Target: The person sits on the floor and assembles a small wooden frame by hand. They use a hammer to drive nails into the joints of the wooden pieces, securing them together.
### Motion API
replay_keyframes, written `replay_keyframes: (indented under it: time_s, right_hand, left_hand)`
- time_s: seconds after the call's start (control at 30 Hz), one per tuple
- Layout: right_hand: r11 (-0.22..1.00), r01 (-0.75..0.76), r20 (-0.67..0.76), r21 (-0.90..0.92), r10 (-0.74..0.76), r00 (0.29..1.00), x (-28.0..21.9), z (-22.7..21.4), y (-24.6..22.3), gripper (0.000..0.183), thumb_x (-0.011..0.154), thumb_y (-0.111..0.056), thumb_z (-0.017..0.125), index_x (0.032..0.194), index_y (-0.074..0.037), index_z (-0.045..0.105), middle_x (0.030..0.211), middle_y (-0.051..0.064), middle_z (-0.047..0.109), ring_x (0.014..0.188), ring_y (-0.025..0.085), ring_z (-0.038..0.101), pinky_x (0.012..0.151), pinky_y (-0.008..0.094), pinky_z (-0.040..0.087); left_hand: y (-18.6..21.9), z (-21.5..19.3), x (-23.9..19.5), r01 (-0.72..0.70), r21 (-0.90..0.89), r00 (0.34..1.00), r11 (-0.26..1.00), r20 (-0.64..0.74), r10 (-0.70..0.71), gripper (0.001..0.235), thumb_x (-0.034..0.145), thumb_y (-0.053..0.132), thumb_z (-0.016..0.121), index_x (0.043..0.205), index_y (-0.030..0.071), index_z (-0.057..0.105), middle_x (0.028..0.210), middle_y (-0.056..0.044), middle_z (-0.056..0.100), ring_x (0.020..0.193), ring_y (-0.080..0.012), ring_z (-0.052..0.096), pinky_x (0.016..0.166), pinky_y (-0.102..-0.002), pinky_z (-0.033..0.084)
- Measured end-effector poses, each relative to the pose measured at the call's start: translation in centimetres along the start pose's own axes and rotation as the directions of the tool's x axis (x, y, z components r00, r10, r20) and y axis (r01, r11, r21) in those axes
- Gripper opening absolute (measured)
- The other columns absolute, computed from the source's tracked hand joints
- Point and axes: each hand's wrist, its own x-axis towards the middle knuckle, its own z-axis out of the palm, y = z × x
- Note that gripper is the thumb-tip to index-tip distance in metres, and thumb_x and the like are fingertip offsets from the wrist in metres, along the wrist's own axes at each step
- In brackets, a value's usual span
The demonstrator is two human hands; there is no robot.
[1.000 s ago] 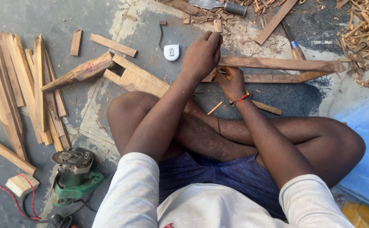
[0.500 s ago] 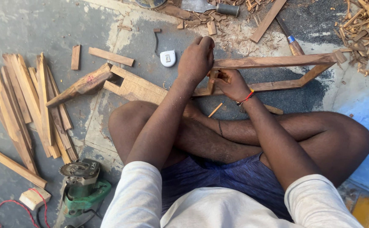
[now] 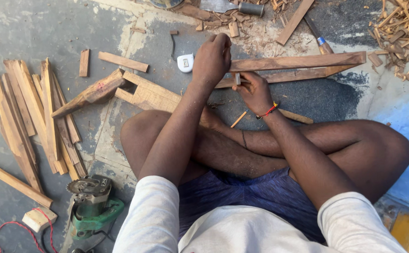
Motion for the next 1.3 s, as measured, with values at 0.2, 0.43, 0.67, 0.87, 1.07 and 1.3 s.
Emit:
replay_keyframes:
  time_s: [0.2, 0.43, 0.67, 0.87, 1.07, 1.3]
  right_hand:
    - [0.998, 0.053, -0.023, 0.020, -0.053, 0.998, 0.0, 0.4, 0.2, 0.035, 0.099, 0.008, 0.066, 0.133, 0.005, 0.061, 0.123, 0.010, 0.066, 0.114, 0.015, 0.069, 0.103, 0.030, 0.061]
    - [0.995, 0.067, -0.039, -0.076, -0.070, 0.997, 0.1, 0.7, -1.2, 0.034, 0.100, 0.009, 0.066, 0.134, 0.004, 0.061, 0.121, 0.011, 0.065, 0.109, 0.016, 0.069, 0.097, 0.029, 0.062]
    - [0.978, 0.035, -0.069, -0.205, -0.050, 0.996, 1.4, -0.1, 3.1, 0.021, 0.106, 0.009, 0.065, 0.125, 0.001, 0.066, 0.115, 0.010, 0.074, 0.104, 0.015, 0.076, 0.092, 0.029, 0.066]
    - [0.993, 0.100, -0.095, 0.061, -0.094, 0.991, 2.2, 0.1, 5.7, 0.041, 0.101, 0.015, 0.058, 0.141, 0.004, 0.058, 0.122, 0.009, 0.070, 0.107, 0.014, 0.069, 0.094, 0.030, 0.061]
    - [0.997, 0.050, -0.038, 0.053, -0.048, 0.998, 2.2, -0.7, 6.2, 0.032, 0.102, 0.013, 0.060, 0.133, 0.004, 0.060, 0.123, 0.009, 0.070, 0.108, 0.014, 0.069, 0.094, 0.029, 0.061]
    - [0.975, -0.007, 0.009, 0.222, 0.005, 1.000, 2.4, -0.6, 5.6, 0.028, 0.103, 0.007, 0.065, 0.130, 0.002, 0.059, 0.118, 0.006, 0.068, 0.111, 0.013, 0.066, 0.098, 0.030, 0.057]
  left_hand:
    - [-0.8, 0.8, 0.1, -0.022, 0.008, 0.999, 1.000, -0.026, 0.022, 0.010, 0.090, 0.008, 0.065, 0.099, 0.007, 0.059, 0.095, -0.017, 0.068, 0.088, -0.0410, 0.067, 0.075, -0.052, 0.053]
    - [-1.4, 1.4, 0.4, 0.015, 0.025, 1.000, 1.000, -0.013, -0.015, 0.010, 0.092, 0.010, 0.064, 0.098, 0.007, 0.057, 0.094, -0.015, 0.068, 0.086, -0.0388, 0.068, 0.074, -0.051, 0.053]
    - [-1.6, 1.8, 0.8, 0.035, 0.014, 0.999, 0.999, 0.038, -0.035, 0.006, 0.095, 0.012, 0.060, 0.097, 0.008, 0.057, 0.089, -0.014, 0.067, 0.081, -0.0353, 0.069, 0.072, -0.049, 0.054]
    - [-1.1, 1.7, 0.1, -0.007, 0.054, 1.000, 0.999, -0.026, 0.008, 0.009, 0.094, 0.012, 0.061, 0.099, 0.007, 0.056, 0.095, -0.016, 0.066, 0.084, -0.0407, 0.068, 0.072, -0.051, 0.054]
    - [-1.2, 2.3, 0.6, 0.053, 0.107, 0.998, 0.993, -0.050, -0.048, 0.013, 0.096, 0.012, 0.060, 0.104, 0.006, 0.052, 0.107, -0.017, 0.065, 0.089, -0.0414, 0.069, 0.072, -0.051, 0.056]
    - [-0.6, 2.4, 0.5, 0.129, 0.138, 0.992, 0.982, -0.035, -0.125, 0.014, 0.094, 0.012, 0.061, 0.104, 0.007, 0.054, 0.109, -0.017, 0.065, 0.090, -0.0397, 0.071, 0.071, -0.050, 0.057]
